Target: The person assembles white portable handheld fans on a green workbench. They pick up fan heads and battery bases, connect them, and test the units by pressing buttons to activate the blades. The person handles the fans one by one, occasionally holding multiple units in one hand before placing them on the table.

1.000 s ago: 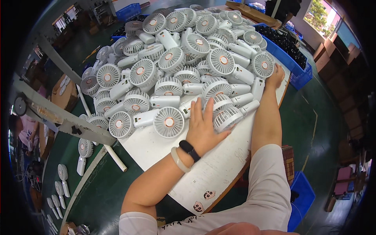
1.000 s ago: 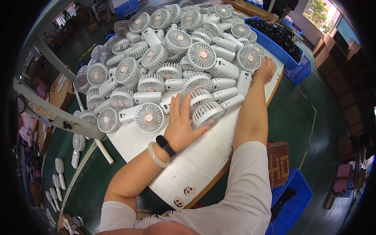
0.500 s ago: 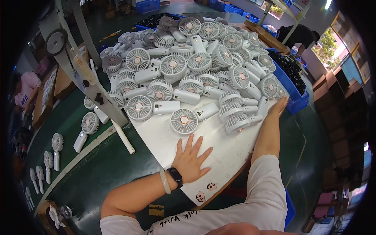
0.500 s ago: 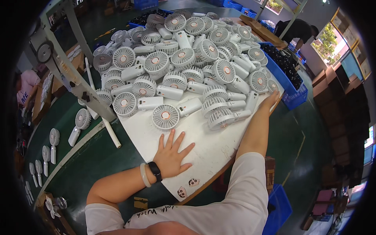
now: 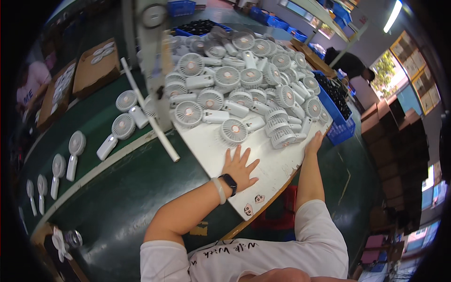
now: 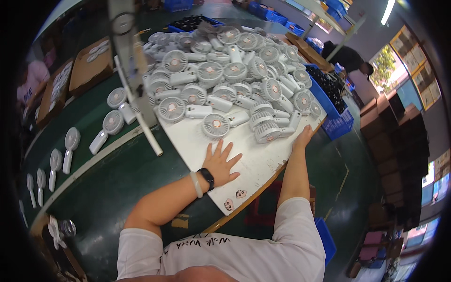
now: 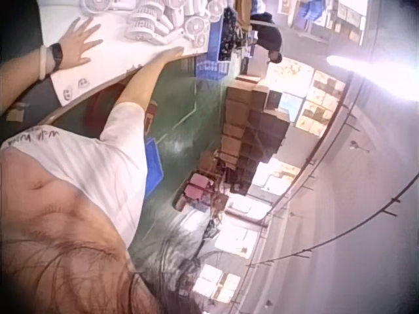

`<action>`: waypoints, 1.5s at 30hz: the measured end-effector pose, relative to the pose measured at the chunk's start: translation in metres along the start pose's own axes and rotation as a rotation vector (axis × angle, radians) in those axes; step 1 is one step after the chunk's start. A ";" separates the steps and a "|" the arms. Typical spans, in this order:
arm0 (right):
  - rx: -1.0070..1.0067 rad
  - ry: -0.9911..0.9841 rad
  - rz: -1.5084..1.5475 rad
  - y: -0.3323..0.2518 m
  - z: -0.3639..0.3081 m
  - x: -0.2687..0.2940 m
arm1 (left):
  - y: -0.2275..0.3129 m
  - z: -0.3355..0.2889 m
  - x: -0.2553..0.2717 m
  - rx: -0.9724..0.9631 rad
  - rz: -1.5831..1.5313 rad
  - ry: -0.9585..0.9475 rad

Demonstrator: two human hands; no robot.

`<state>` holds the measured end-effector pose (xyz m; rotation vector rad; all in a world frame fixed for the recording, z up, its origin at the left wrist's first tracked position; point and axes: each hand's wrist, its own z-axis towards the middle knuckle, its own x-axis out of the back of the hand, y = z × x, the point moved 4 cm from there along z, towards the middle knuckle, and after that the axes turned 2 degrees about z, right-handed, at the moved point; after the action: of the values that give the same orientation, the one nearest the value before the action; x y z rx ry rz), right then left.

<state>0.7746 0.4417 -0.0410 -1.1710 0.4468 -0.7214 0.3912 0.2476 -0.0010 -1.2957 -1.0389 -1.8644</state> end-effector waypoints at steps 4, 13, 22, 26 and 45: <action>0.058 -0.051 -0.301 -0.024 -0.039 -0.006 | -0.003 -0.014 -0.005 0.067 -0.043 0.047; 0.261 -0.157 -0.659 -0.019 -0.069 0.029 | -0.014 -0.117 0.055 -0.086 -0.499 0.072; 0.081 -0.314 0.386 -0.229 -0.214 -0.048 | -0.122 -0.300 0.091 0.655 -0.782 0.341; 0.020 -1.065 1.179 -0.376 -0.325 -0.070 | -0.134 -0.334 0.083 0.803 -1.157 0.183; 0.347 -1.676 1.943 -0.523 -0.490 -0.093 | -0.146 -0.343 0.084 0.550 -1.710 -0.019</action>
<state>0.2417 0.0719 0.2771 -0.2447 -0.1523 1.7310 0.0896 0.0151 -0.0272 0.2101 -2.8731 -2.1186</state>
